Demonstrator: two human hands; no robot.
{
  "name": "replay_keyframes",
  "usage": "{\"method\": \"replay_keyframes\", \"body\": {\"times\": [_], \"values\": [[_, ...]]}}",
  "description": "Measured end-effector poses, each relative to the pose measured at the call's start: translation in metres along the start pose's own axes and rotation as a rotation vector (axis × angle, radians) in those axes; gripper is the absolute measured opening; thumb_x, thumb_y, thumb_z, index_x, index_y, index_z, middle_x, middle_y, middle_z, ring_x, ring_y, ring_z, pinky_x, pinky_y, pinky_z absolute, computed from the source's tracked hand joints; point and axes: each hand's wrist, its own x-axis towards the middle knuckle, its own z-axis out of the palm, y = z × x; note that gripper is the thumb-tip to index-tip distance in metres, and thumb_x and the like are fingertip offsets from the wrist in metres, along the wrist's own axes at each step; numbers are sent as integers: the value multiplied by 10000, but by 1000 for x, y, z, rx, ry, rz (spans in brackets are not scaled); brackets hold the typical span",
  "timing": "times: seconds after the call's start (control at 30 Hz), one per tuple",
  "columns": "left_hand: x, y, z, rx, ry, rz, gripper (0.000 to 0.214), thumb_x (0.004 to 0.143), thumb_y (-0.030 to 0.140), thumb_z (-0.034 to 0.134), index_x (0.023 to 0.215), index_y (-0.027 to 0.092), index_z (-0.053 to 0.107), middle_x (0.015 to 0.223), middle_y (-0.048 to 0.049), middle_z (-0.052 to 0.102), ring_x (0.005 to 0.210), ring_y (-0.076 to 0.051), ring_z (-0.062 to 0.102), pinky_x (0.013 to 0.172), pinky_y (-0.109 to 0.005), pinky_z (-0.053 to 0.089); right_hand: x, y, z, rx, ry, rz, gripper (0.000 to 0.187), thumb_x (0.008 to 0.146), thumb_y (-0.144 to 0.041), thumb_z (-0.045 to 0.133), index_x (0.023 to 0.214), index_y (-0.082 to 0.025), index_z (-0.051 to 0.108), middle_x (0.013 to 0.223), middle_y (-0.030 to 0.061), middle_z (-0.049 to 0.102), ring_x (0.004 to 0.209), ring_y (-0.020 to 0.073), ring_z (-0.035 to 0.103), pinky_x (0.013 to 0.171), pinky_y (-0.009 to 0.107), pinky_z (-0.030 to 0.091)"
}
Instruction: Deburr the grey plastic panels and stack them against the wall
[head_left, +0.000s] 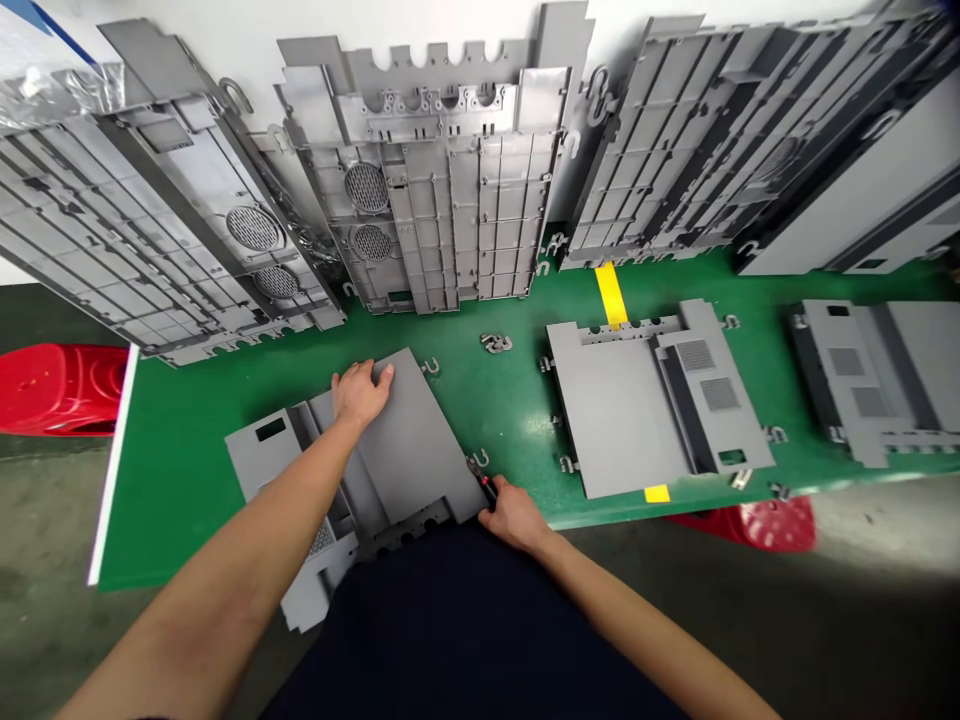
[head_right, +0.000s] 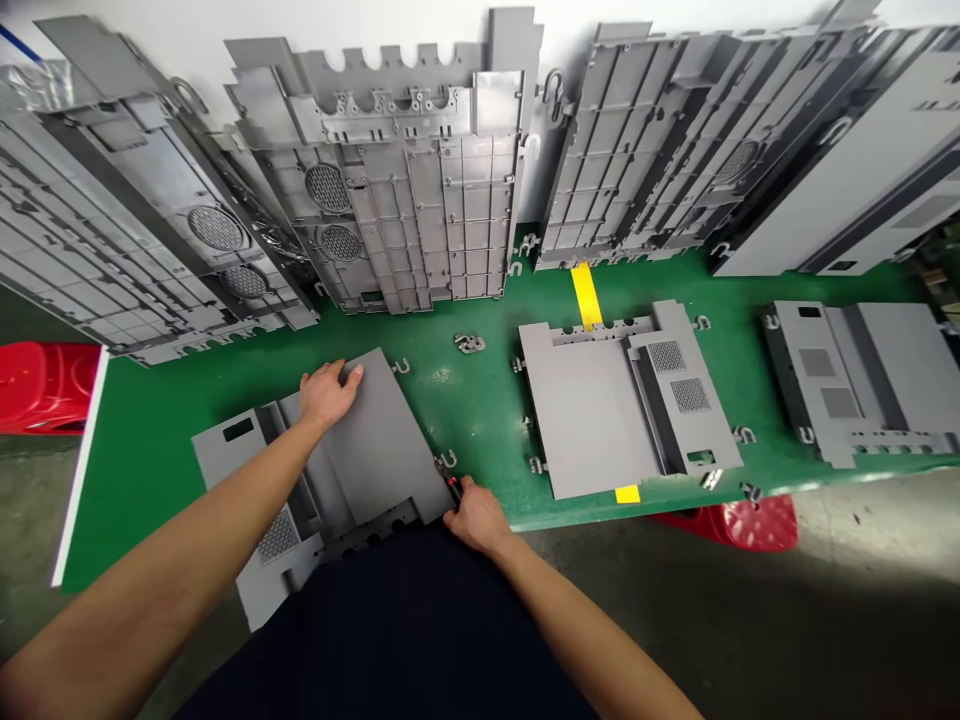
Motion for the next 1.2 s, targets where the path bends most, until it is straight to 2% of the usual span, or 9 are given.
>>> {"method": "replay_keyframes", "body": {"times": [0.13,0.2,0.3,0.4,0.53,0.63,0.77,0.93,1.2], "values": [[0,0,0,8,-10,-3,690,987,590,345,1426,132,616,1456,-192,643,1414,-369,531,1266,-584,257,-6,-5,-1,34,2,17,343,823,-360,679,1101,-171,612,983,134,779,931,285,734,771,315,473],[0,1,0,9,-10,2,701,988,590,337,1421,118,620,1437,-201,651,1390,-375,549,1259,-592,266,-8,-8,1,43,23,44,368,873,-454,656,1104,-170,628,1010,144,781,956,292,738,783,323,484],[0,1,0,12,-9,6,712,988,590,327,1419,106,622,1417,-209,659,1359,-380,566,1251,-599,275,-9,-11,6,41,68,85,559,955,-684,517,1130,-170,654,1062,175,780,1031,325,736,842,362,500],[0,2,1,19,-4,6,708,984,585,335,1412,102,627,1399,-212,666,1342,-383,573,1244,-600,287,-6,-10,9,22,103,104,734,958,-817,371,1126,-170,673,1048,206,780,1045,360,736,866,404,505],[0,3,1,23,5,4,686,984,579,340,1384,112,647,1360,-209,685,1321,-385,585,1234,-599,301,-3,-7,12,-11,128,98,744,975,-812,314,1072,-173,683,997,215,776,1009,363,742,861,411,503],[0,3,2,24,12,4,669,984,586,336,1360,138,661,1354,-201,690,1302,-379,595,1231,-587,310,-4,-7,14,-17,144,87,700,1011,-761,289,1093,-182,674,1070,199,768,1046,324,735,881,373,493],[0,2,3,22,22,3,662,987,590,323,1337,148,671,1357,-197,689,1296,-377,598,1243,-584,297,-5,-10,19,4,145,106,676,1040,-721,232,1132,-203,657,1054,158,766,1027,283,737,855,340,491],[1,2,7,29,31,-2,657,988,592,318,1327,154,672,1367,-197,684,1318,-374,586,1249,-590,283,-3,-13,21,15,167,157,764,1031,-732,133,1157,-191,658,1120,197,741,1069,321,722,889,400,498],[-2,4,9,37,55,9,667,994,591,317,1344,133,652,1369,-210,677,1332,-375,574,1247,-597,277,2,-8,20,-12,152,124,875,918,-891,252,1154,-164,677,1004,196,783,989,337,750,835,385,517]]}}
